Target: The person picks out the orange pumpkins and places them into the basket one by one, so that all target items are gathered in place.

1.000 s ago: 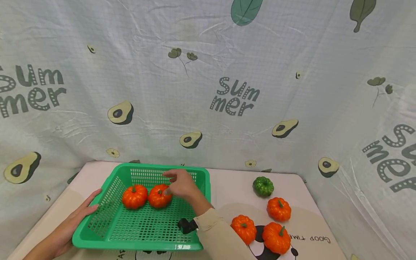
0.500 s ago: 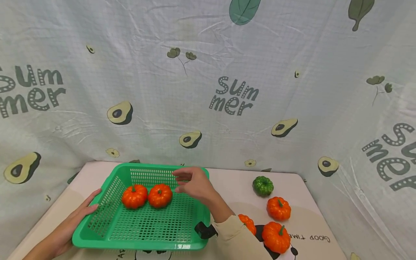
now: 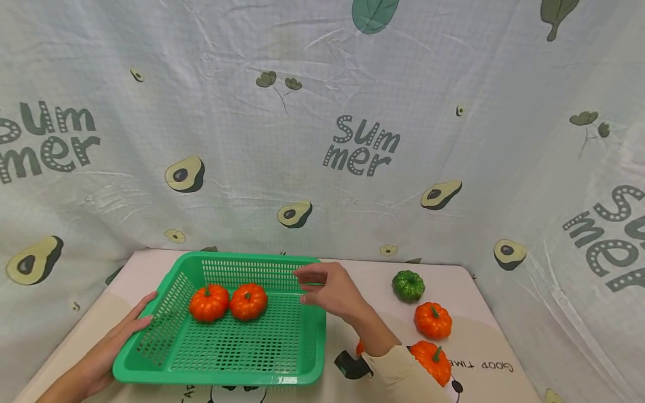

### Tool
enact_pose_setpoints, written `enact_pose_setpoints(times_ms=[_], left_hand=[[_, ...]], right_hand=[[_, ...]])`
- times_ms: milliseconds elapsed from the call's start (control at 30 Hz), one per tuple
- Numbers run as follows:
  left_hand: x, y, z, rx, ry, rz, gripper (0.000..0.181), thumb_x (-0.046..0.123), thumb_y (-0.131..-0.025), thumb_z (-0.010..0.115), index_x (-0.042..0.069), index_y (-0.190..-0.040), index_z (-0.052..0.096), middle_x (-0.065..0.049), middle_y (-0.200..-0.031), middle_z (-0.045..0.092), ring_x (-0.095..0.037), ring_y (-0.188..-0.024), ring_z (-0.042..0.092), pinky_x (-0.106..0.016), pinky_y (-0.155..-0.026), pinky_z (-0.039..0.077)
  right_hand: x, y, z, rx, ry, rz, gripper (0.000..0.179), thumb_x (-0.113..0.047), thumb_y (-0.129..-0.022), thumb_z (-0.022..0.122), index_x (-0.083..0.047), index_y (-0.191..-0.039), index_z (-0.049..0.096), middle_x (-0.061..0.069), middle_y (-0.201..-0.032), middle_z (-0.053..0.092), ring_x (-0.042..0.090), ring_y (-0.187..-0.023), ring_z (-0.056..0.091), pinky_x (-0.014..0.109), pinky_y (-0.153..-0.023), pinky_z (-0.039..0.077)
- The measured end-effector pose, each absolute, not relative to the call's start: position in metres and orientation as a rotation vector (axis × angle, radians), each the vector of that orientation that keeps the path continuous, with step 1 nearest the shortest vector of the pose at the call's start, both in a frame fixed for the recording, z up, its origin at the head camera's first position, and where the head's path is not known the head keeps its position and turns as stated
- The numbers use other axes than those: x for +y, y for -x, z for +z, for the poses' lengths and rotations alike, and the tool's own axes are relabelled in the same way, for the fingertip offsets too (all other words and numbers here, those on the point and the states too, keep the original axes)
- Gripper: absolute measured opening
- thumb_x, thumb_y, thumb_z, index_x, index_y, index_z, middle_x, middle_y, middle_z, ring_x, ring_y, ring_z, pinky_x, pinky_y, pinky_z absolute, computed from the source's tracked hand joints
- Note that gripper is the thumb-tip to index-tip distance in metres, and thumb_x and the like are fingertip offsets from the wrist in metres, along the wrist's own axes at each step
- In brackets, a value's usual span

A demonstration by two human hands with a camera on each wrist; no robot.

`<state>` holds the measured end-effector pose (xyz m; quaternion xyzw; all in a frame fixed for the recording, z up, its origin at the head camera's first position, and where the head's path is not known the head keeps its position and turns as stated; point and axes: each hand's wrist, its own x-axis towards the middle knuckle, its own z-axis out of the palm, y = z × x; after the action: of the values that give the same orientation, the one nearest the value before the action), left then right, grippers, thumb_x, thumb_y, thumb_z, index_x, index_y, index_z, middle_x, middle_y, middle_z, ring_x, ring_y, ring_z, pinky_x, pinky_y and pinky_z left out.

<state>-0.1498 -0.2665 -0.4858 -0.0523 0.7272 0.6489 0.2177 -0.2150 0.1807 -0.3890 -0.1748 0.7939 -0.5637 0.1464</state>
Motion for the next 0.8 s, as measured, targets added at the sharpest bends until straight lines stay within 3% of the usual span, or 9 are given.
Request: enact_pose_setpoints(times_ms=[567,800], left_hand=[[-0.264,0.151,-0.484,2.007,0.124,1.813,0.073,0.046,-0.113,0.036,0.034,-0.167,-0.011,-0.01,-0.174,-0.022,-0.041,-0.158,-0.004,-0.013,-0.088,0.042],[-0.268,0.149,-0.485,1.994,0.14,1.817,0.074,0.046,-0.113,0.036,0.033,-0.167,-0.012,-0.01,-0.174,-0.023,-0.04,-0.158,-0.005,-0.012,-0.088,0.042]], right_hand=[[0.28,0.188,-0.411,2.303,0.375,-1.546,0.049,-0.002,-0.089,0.077,0.001,-0.136,0.065,0.025,-0.144,0.062,0.046,-0.137,0.056,0.035,-0.096,0.059],[0.314,0.189,-0.433,2.354,0.446,-1.34,0.052,-0.004,-0.086,0.079,-0.003,-0.136,0.067,0.024,-0.145,0.062,0.05,-0.141,0.05,0.062,-0.113,0.041]])
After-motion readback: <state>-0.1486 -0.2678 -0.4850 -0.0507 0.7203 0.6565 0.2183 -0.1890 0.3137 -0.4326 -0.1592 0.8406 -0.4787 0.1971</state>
